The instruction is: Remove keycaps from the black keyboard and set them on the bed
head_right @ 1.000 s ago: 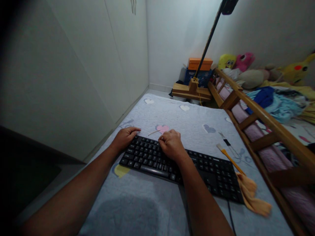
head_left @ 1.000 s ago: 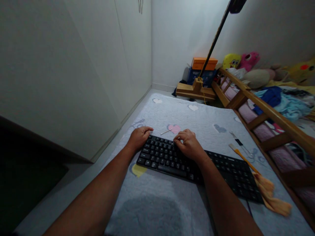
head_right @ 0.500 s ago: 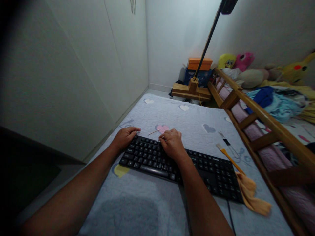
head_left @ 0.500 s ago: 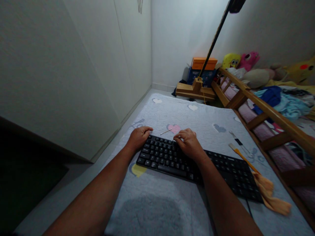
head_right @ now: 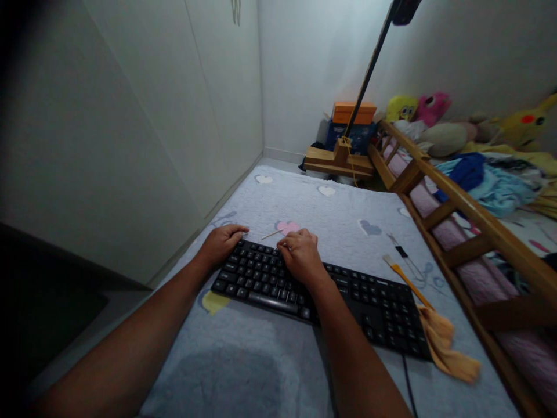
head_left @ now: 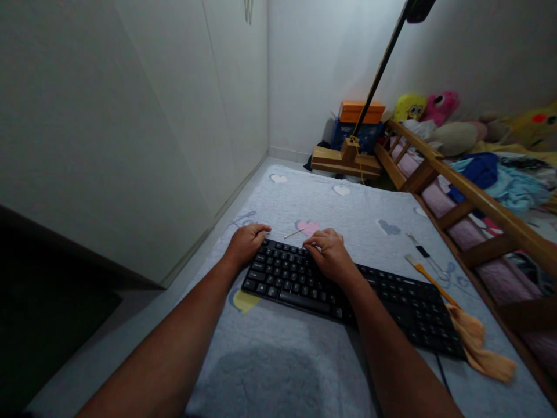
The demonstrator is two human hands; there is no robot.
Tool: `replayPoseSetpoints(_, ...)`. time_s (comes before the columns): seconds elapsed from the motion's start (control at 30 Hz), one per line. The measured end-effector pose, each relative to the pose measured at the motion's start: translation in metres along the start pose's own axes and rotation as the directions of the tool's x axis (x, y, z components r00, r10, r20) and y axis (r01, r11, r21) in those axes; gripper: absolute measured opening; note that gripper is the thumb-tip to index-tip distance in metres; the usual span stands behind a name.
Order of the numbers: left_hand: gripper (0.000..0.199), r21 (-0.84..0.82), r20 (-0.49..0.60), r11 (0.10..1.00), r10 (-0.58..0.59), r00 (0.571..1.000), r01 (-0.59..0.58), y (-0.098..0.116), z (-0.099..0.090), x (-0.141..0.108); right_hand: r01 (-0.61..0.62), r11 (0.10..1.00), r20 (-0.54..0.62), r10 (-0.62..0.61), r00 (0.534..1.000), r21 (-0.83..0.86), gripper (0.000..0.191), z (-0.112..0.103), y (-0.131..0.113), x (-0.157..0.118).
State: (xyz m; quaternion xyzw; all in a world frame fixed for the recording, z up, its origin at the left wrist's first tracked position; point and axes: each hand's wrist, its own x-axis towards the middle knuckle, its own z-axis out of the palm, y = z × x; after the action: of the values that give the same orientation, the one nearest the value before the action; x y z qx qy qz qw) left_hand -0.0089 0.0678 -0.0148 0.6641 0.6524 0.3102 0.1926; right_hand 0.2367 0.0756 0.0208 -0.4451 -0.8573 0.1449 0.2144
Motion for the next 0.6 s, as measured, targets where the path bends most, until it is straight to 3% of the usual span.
replayPoseSetpoints(0.6,0.040,0.000,0.008,1.000,-0.013,1.000,0.013,0.002,-0.001,-0.001,-0.023,1.000,0.019,0.023,1.000,-0.013,0.014,-0.010,0.000,-0.001)
